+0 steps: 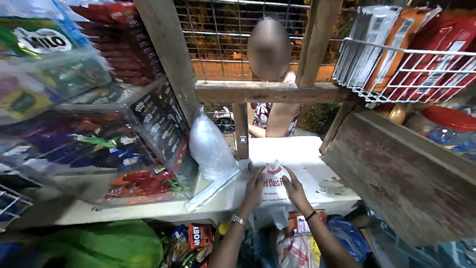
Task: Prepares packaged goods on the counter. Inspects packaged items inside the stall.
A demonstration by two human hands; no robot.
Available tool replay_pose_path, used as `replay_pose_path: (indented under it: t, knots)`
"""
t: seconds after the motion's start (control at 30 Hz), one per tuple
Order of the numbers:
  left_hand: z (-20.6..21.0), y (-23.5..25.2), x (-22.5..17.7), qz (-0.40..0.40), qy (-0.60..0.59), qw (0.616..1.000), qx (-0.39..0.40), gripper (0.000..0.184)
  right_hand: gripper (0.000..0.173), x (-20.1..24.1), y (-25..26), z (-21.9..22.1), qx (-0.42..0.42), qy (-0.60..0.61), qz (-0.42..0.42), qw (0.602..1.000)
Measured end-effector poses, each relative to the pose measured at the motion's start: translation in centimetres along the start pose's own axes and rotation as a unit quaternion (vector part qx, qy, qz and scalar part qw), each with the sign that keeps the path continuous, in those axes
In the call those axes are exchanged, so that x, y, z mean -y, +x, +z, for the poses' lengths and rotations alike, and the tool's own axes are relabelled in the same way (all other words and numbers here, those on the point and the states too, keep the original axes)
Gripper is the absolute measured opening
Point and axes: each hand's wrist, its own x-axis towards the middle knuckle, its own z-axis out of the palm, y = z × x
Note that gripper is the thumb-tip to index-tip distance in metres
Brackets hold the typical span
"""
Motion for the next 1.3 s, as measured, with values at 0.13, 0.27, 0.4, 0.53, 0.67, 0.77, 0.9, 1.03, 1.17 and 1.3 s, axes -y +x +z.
replay_pose_path:
  t: [0.13,0.27,0.4,0.53,0.67,0.77,0.9,1.03,1.17,1.3]
  knots:
    - [-0.07,0.04,0.16,0.005,-0.007,1.0,0.005,0.043,0.05,-0.11,-0.03,0.03,-0.002,0.003,-0.001,1.0]
    - [-0.05,-0.02,0.25,0.008,-0.013,1.0,0.001,0.043,0.051,0.11,-0.13,0.02,-0.003,0.006,-0.002,1.0]
    - [0.04,-0.15,0.18,0.003,-0.01,1.0,0.0,0.043,0.05,-0.07,-0.21,0.03,-0.005,0.014,-0.001,1.0]
    - [0.02,-0.18,0.09,0.003,-0.013,1.0,-0.004,0.042,0.05,-0.2,-0.21,0.09,-0.006,0.027,-0.003,1.0]
    - [0.04,-0.2,0.04,0.004,-0.012,1.0,-0.004,0.042,0.05,-0.19,-0.2,0.05,-0.006,0.03,-0.003,1.0]
    - [-0.01,-0.13,0.08,0.009,-0.013,1.0,-0.004,0.042,0.05,0.06,-0.17,0.03,-0.003,0.029,-0.004,1.0]
    - [0.0,-0.24,0.3,0.006,-0.01,1.0,-0.003,0.043,0.05,-0.07,-0.33,0.09,-0.006,0.019,-0.004,1.0]
    - [0.12,-0.29,0.15,-0.009,-0.007,1.0,-0.01,0.043,0.05,-0.32,-0.35,0.08,-0.01,0.027,-0.007,1.0]
    - [0.11,-0.36,-0.36,-0.01,-0.002,1.0,-0.011,0.043,0.05,-0.23,-0.26,0.0,-0.007,0.035,-0.012,0.999]
    - [0.1,-0.3,0.1,0.003,-0.004,1.0,-0.007,0.044,0.05,-0.04,-0.25,-0.06,-0.004,0.021,-0.009,1.0]
